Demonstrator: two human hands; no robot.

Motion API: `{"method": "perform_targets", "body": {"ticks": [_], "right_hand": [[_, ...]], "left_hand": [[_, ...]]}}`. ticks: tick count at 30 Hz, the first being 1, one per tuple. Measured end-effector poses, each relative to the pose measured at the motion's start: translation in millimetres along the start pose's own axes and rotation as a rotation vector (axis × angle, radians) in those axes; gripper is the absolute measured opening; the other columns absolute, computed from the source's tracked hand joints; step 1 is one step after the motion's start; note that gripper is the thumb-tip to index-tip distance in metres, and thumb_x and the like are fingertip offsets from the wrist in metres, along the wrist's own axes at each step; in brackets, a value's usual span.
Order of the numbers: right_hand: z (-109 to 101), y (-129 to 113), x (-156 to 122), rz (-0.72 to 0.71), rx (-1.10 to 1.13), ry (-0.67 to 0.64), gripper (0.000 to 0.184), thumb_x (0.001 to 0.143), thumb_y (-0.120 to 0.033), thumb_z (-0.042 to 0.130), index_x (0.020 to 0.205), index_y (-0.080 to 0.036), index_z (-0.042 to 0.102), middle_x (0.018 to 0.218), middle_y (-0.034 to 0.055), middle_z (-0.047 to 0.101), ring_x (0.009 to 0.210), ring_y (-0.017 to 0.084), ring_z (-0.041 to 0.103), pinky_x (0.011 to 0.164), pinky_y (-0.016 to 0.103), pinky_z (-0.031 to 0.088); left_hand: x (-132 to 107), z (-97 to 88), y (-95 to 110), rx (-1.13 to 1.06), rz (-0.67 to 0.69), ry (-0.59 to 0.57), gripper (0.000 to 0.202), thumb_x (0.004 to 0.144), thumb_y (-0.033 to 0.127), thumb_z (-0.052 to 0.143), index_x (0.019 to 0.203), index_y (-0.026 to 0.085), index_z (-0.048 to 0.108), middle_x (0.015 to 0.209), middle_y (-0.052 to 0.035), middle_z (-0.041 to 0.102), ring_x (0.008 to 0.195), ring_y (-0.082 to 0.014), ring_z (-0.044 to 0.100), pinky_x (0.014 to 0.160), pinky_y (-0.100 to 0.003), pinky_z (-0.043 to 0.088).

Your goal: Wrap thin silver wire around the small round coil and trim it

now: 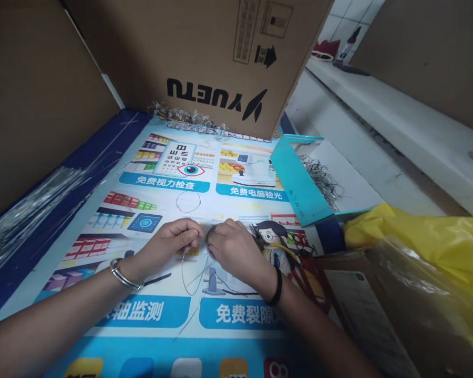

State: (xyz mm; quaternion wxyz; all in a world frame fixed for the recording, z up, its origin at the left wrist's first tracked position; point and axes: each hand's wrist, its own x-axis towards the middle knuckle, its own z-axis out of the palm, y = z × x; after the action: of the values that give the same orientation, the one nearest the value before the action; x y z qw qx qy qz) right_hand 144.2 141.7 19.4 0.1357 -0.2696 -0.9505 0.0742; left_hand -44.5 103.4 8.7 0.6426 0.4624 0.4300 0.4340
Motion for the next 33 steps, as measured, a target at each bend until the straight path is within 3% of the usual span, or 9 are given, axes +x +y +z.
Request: {"method": "perform_targets", "body": {"ticks": [6, 16, 25, 29, 33], "right_hand": [[7.3, 2.3, 4.2, 0.007, -0.026, 0.020, 0.018, 0.085, -0.017, 0.057, 0.069, -0.017, 0.066, 0.070, 0.0030, 0.058, 0.072, 0.017, 0.046, 0.068, 0.030, 0.032], [5.2, -3.4, 12.7, 0.097, -0.110, -0.083, 0.013, 0.083, -0.019, 0.055, 0.075, -0.015, 0.065, 0.073, 0.0046, 0.060, 0.073, 0.018, 0.049, 0.069, 0.032, 0.032], [9.7, 1.4, 8.1, 0.092, -0.082, 0.010, 0.013, 0.081, -0.015, 0.052, 0.072, -0.015, 0.061, 0.072, 0.0061, 0.059, 0.072, 0.019, 0.049, 0.068, 0.032, 0.033], [-3.1, 7.7, 3.6, 0.147, 0.200, 0.097, 0.013, 0.077, -0.011, 0.052, 0.067, -0.017, 0.057, 0.068, 0.0037, 0.056, 0.072, 0.018, 0.049, 0.069, 0.031, 0.035], [-16.0, 10.6, -3.6, 0.410, 0.786, 0.226, 0.009, 0.078, -0.018, 0.056, 0.069, -0.019, 0.056, 0.067, -0.0007, 0.053, 0.064, 0.013, 0.047, 0.061, 0.027, 0.035]], "left_hand": [[0.0, -0.7, -2.2, 0.020, 0.015, -0.002, 0.026, 0.084, 0.041, 0.060, 0.086, 0.015, 0.062, 0.063, 0.0024, 0.053, 0.054, -0.0069, 0.039, 0.052, -0.021, 0.030], [0.0, -1.2, -4.0, -0.008, 0.014, 0.002, 0.025, 0.085, 0.041, 0.059, 0.086, 0.015, 0.062, 0.064, 0.0024, 0.053, 0.053, -0.0070, 0.038, 0.052, -0.021, 0.030], [-0.6, -0.5, -1.6, 0.043, 0.012, -0.004, 0.028, 0.084, 0.043, 0.059, 0.085, 0.015, 0.061, 0.064, 0.0020, 0.053, 0.054, -0.0075, 0.039, 0.052, -0.022, 0.031], [-0.8, 1.4, -1.3, 0.057, 0.022, -0.002, 0.026, 0.085, 0.041, 0.058, 0.084, 0.015, 0.060, 0.064, 0.0027, 0.053, 0.054, -0.0073, 0.040, 0.052, -0.022, 0.032], [-4.8, 6.7, -2.3, 0.148, 0.031, 0.027, 0.025, 0.088, 0.039, 0.054, 0.085, 0.016, 0.060, 0.064, 0.0032, 0.053, 0.056, -0.0079, 0.042, 0.054, -0.021, 0.035]]}}
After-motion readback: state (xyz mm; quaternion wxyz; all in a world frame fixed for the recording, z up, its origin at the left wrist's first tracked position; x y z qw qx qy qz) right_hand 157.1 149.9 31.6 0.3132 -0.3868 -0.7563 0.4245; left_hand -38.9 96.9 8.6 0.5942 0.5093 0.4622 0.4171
